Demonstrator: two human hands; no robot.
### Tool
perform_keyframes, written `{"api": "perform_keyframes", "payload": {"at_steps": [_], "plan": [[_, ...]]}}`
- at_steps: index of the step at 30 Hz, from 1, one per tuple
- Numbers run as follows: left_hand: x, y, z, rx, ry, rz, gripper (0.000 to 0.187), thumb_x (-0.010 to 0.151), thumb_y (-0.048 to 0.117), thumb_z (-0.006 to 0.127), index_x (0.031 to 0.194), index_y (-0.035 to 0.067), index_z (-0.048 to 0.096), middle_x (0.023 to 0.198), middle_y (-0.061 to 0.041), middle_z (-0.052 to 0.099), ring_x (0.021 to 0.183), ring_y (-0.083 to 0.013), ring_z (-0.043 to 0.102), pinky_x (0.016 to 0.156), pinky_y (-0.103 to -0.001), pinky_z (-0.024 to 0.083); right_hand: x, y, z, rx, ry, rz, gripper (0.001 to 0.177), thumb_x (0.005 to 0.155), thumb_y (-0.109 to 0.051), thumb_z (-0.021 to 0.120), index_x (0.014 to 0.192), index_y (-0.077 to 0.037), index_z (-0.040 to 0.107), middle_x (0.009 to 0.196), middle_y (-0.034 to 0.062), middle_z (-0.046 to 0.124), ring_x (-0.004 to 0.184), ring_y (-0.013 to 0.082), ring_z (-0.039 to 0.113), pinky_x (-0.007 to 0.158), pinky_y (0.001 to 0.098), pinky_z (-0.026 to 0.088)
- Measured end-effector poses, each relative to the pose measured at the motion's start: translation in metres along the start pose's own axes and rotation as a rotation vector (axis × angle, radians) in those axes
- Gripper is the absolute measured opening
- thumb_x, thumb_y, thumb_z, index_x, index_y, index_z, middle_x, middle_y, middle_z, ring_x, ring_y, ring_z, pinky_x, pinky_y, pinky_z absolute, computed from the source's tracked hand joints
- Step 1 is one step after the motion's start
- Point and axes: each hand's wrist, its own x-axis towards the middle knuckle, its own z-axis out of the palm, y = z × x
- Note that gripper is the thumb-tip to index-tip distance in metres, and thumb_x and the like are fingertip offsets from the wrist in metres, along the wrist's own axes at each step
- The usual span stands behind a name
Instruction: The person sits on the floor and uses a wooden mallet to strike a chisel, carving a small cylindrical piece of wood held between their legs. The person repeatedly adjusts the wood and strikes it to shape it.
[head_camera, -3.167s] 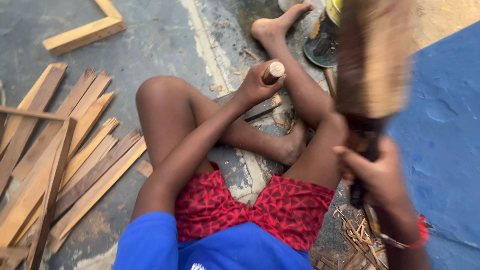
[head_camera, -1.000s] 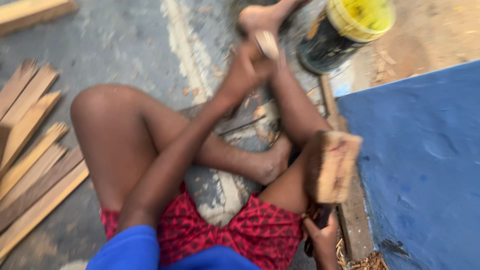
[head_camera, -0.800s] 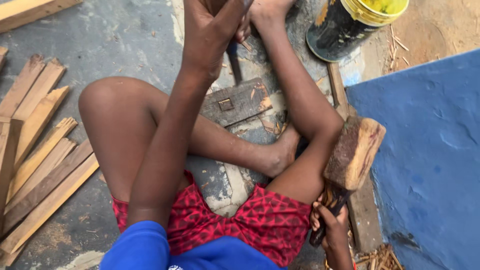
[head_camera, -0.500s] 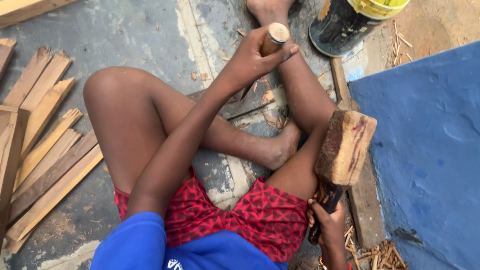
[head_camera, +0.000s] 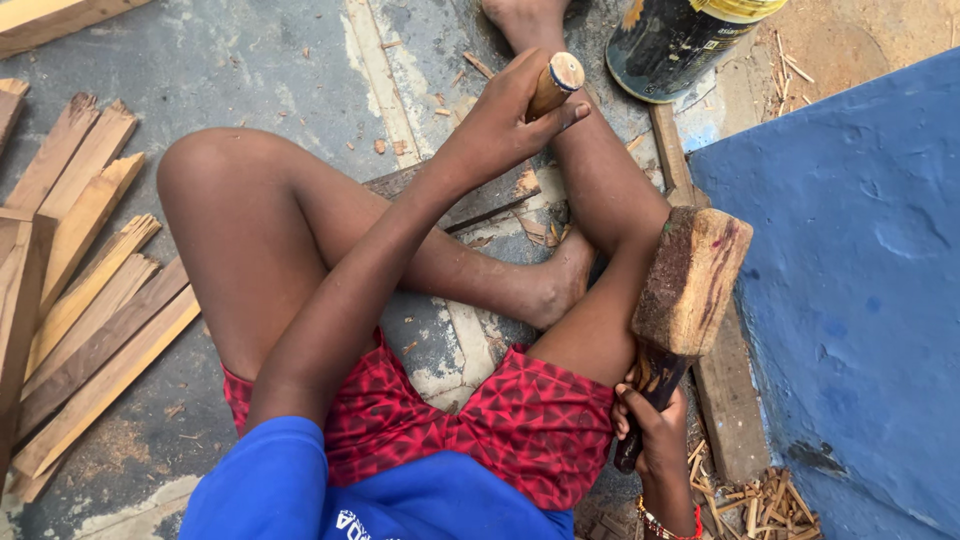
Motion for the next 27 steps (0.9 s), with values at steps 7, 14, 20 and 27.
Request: {"api": "perform_keyframes", "payload": {"at_steps": [7,14,20,27], "plan": [[-0.0003,-0.0076,0.0057,-0.003,-0.002,-0.004,0.041,0.104,0.037,0.073,0.111,0.002,0.053,0.099,-0.013,0.053,0.089,-0.0251,0.055,0.081,-0.04,0.048,-0.0016,0.0,0.0007,-0.001,-0.006,-0.007,0.02,0.083,-0.002,0.069,0.098,0.001,0.057,0.063,0.0081,0.055,0.045,0.0139,0.051,0.039,0.0268,0.039],[0.0007,-0.0071,0.0056,0.017,0.023,0.032,0.035,0.105,0.027,0.072,0.115,0.001,0.051,0.101,-0.016,0.052,0.09,-0.0307,0.055,0.084,-0.042,0.048,-0.0025,-0.0009,0.0016,0.013,-0.002,-0.013,0.019,0.083,0.0,0.069,0.098,0.002,0.058,0.064,0.0083,0.056,0.046,0.0139,0.051,0.039,0.0266,0.039],[-0.0013,-0.0044,0.0059,0.013,0.024,0.031,0.027,0.101,0.012,0.068,0.112,0.0,0.047,0.102,-0.018,0.052,0.094,-0.032,0.057,0.087,-0.043,0.048,-0.0023,-0.0014,0.0014,0.029,-0.018,-0.023,0.02,0.083,0.0,0.069,0.099,0.0,0.057,0.066,0.0057,0.055,0.046,0.0133,0.051,0.039,0.0262,0.04],[0.0012,-0.006,0.0051,0.029,0.071,0.047,0.028,0.102,0.018,0.073,0.112,0.002,0.052,0.096,-0.015,0.057,0.085,-0.0281,0.059,0.077,-0.042,0.049,-0.0017,-0.0014,0.0008,0.026,-0.028,-0.028,0.016,0.085,0.0,0.068,0.097,0.0,0.057,0.065,0.006,0.055,0.046,0.0128,0.05,0.039,0.0254,0.039]]}}
